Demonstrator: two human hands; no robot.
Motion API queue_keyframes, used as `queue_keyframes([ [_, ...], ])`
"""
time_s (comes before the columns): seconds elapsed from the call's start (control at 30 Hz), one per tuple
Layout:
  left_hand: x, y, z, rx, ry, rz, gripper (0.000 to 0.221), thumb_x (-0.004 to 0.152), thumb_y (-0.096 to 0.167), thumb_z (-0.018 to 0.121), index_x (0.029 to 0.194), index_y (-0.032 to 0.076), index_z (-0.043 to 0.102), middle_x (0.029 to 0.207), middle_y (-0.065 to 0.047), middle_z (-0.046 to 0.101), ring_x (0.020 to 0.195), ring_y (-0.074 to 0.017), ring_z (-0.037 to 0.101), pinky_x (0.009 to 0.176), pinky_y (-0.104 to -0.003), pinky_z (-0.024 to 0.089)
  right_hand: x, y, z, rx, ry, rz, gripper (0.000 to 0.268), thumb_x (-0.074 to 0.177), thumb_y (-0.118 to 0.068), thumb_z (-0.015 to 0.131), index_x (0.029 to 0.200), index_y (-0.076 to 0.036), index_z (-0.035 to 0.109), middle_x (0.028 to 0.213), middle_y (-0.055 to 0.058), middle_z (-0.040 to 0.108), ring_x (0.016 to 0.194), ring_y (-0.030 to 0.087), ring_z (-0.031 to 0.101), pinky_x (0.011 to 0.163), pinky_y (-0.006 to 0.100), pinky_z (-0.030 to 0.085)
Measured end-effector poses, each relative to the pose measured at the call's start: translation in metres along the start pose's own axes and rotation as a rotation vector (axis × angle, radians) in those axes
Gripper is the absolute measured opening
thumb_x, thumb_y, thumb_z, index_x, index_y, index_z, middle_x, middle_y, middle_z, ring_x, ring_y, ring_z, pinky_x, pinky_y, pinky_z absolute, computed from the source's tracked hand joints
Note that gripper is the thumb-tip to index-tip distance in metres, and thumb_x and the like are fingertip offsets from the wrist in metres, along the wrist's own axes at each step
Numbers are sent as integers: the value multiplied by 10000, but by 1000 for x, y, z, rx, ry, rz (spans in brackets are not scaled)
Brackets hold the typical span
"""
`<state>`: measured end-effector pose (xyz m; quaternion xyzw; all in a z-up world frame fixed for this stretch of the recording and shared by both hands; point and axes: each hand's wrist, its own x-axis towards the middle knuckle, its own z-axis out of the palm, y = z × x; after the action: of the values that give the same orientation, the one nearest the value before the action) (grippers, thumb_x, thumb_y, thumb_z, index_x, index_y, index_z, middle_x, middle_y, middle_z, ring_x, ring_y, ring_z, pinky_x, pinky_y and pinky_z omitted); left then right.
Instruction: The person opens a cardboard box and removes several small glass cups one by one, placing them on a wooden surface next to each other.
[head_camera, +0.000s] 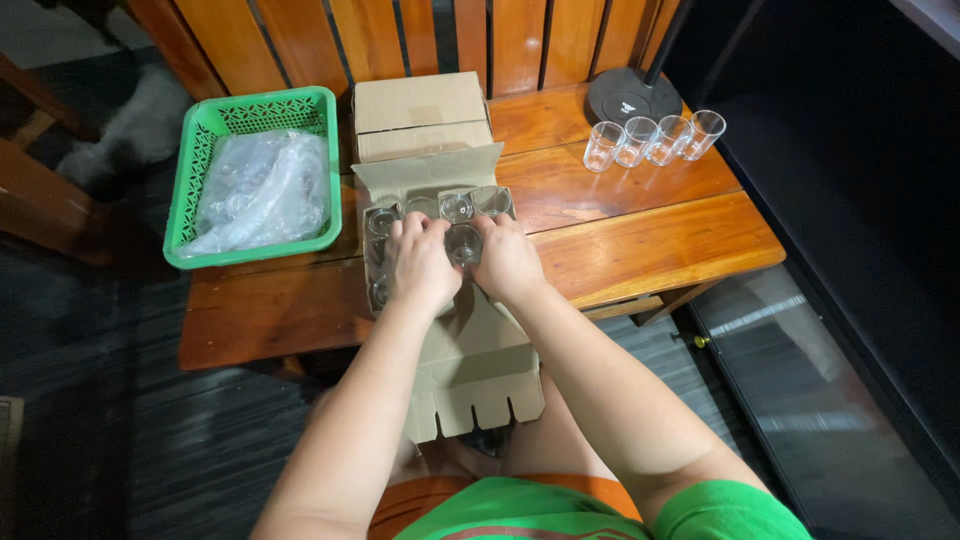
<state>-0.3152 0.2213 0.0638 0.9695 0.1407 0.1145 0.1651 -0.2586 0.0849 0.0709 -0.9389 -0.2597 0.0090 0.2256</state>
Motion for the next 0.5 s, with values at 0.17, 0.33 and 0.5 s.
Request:
queue_keyframes([
  [0.17, 5, -3, 9, -52, 20, -11, 566, 657, 211, 902, 1189, 153, 717, 1226, -41, 533, 1213, -274, 483, 1047, -460, 444, -1, 0, -1, 41, 12, 3, 629, 676, -180, 925, 1245, -106, 667, 1154, 145, 605, 1142, 404, 659, 965, 503, 587],
  [0.33, 2, -1, -9, -109, -23, -18, 540, 678, 177, 909, 1185, 142, 728, 1259, -42, 551, 1267, -268, 485, 1065, -467, 447, 6, 15, 4, 142, 84, -19, 596, 586, -187, 946, 1138, -106, 736, 1126, 122, 619, 1114, 381, 669, 963, 481, 588],
  [0.5, -26, 29, -74, -580, -90, -103, 612, 831, -19, 779, 1394, 148, 607, 1321, -173, 611, 1323, -388, 552, 1088, -524, 441, -3, 13, -11, 529, 119, -1, 630, 637, -263, 948, 1182, -166, 647, 1162, 55, 768, 1177, 278, 704, 990, 449, 561],
])
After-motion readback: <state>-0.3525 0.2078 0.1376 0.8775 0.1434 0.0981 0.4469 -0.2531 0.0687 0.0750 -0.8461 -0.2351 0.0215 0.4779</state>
